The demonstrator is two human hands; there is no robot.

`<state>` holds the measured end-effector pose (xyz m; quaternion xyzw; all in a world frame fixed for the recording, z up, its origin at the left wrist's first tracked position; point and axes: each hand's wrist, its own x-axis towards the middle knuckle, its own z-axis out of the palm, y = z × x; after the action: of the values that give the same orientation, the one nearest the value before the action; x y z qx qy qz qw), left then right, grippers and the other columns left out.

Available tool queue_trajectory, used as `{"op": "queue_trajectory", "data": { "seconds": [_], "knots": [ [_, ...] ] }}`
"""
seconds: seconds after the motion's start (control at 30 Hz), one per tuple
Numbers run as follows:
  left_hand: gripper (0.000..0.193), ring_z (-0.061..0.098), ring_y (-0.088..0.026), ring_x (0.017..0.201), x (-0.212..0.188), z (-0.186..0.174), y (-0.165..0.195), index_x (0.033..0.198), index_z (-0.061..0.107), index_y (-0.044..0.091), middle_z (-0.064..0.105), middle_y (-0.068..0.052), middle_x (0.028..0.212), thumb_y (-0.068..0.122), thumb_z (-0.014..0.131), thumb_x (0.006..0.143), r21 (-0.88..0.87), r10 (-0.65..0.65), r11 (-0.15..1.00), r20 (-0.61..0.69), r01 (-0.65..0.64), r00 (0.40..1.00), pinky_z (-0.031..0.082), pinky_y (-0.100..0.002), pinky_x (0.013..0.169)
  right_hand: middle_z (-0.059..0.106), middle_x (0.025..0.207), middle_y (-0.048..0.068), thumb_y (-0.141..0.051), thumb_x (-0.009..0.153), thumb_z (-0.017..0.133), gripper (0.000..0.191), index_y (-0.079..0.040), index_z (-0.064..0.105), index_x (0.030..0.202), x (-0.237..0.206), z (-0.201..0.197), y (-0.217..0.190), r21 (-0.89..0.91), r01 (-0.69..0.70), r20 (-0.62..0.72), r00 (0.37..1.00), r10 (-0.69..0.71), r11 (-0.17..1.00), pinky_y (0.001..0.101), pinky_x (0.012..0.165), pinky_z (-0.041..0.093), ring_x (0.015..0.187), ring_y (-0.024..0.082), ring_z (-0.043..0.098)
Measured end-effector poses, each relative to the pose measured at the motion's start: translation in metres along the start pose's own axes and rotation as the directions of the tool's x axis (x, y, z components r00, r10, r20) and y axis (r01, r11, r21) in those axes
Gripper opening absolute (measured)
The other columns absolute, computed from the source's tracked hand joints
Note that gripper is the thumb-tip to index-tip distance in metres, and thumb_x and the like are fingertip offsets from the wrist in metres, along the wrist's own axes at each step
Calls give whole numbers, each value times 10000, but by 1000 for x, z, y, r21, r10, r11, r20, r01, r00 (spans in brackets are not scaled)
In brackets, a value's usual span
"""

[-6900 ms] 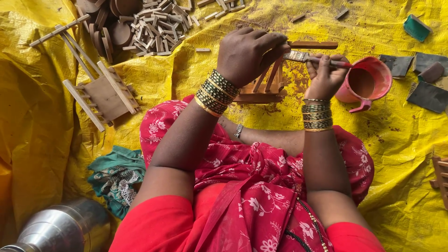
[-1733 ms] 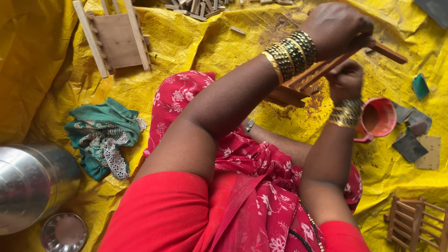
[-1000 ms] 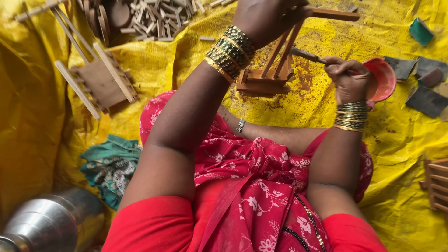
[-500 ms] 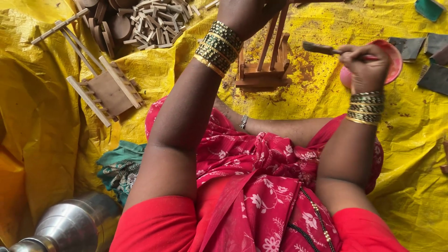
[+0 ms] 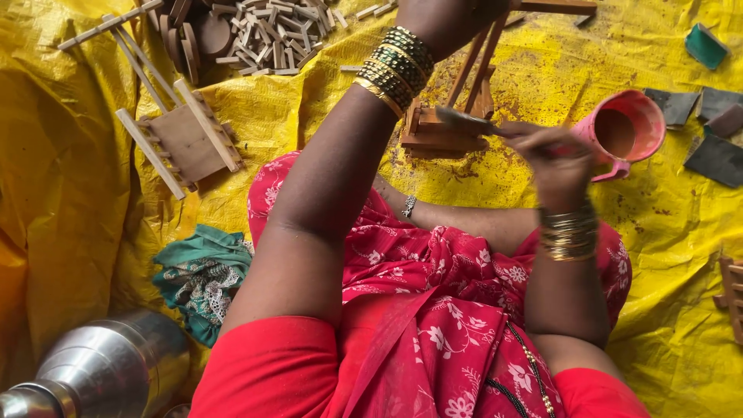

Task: The person sits on a tarp on the floor and paints small wooden toy furniture pieces with a brush, dipping the brush into a pink cup of brown paint. They hold each toy piece steady with one hand while brushing its surfaces, then set finished pieces aside and pick up the next unpainted piece.

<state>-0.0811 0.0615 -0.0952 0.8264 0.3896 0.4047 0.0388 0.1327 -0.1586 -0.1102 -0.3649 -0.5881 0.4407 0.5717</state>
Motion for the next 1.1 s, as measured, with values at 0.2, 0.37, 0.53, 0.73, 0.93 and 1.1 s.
{"op": "queue_trajectory", "data": {
  "seconds": [0.2, 0.37, 0.53, 0.73, 0.93, 1.1],
  "knots": [
    [307, 649, -155, 428, 5, -5, 7, 899, 793, 205, 713, -10, 601, 484, 681, 961, -21, 18, 1000, 28, -17, 999, 484, -338, 365, 668, 1345, 158, 131, 902, 616, 183, -11, 658, 1010, 7, 75, 21, -616, 337, 398, 913, -87, 712, 449, 1113, 512, 1342, 356, 602],
    [374, 645, -161, 449, 7, -11, 13, 822, 767, 210, 702, 4, 606, 543, 674, 965, 13, 31, 999, 11, -31, 999, 485, -338, 383, 658, 1347, 153, 109, 869, 607, 191, -55, 667, 944, -6, 78, 1, -660, 357, 464, 885, -14, 661, 448, 1083, 522, 1351, 365, 585],
    [301, 677, -229, 514, 9, -22, 18, 881, 780, 209, 717, -31, 653, 501, 724, 924, -57, 5, 998, 15, -4, 1000, 504, -404, 435, 671, 1331, 146, 99, 846, 592, 186, -48, 691, 904, -18, 62, -24, -685, 164, 389, 906, 166, 710, 398, 999, 576, 1259, 304, 658],
    [307, 660, -350, 695, 9, -51, 29, 835, 788, 208, 715, -70, 745, 494, 725, 927, -25, 20, 1000, 89, -18, 996, 493, -497, 609, 518, 1594, 24, -17, 837, 548, 668, -224, 504, 1470, 18, 99, 37, 334, -513, 255, 857, 448, 791, 293, 1059, 469, 1343, 270, 586],
    [277, 656, -233, 569, 16, -61, 40, 966, 826, 270, 749, -23, 736, 504, 679, 949, -9, -104, 994, 127, 106, 987, 480, -405, 523, 656, 1292, 205, 11, 820, 661, 103, -67, 597, 842, -30, 75, 31, -712, 451, 493, 867, -73, 538, 452, 1000, 542, 1278, 369, 599],
    [281, 652, -190, 565, 21, -58, 40, 951, 830, 281, 749, -2, 723, 512, 672, 967, 54, -110, 993, 151, 103, 982, 475, -363, 508, 680, 1276, 171, 47, 836, 628, 114, -56, 597, 797, 9, 81, 41, -718, 353, 401, 914, -57, 599, 438, 1063, 535, 1309, 358, 600]
  ]
}}
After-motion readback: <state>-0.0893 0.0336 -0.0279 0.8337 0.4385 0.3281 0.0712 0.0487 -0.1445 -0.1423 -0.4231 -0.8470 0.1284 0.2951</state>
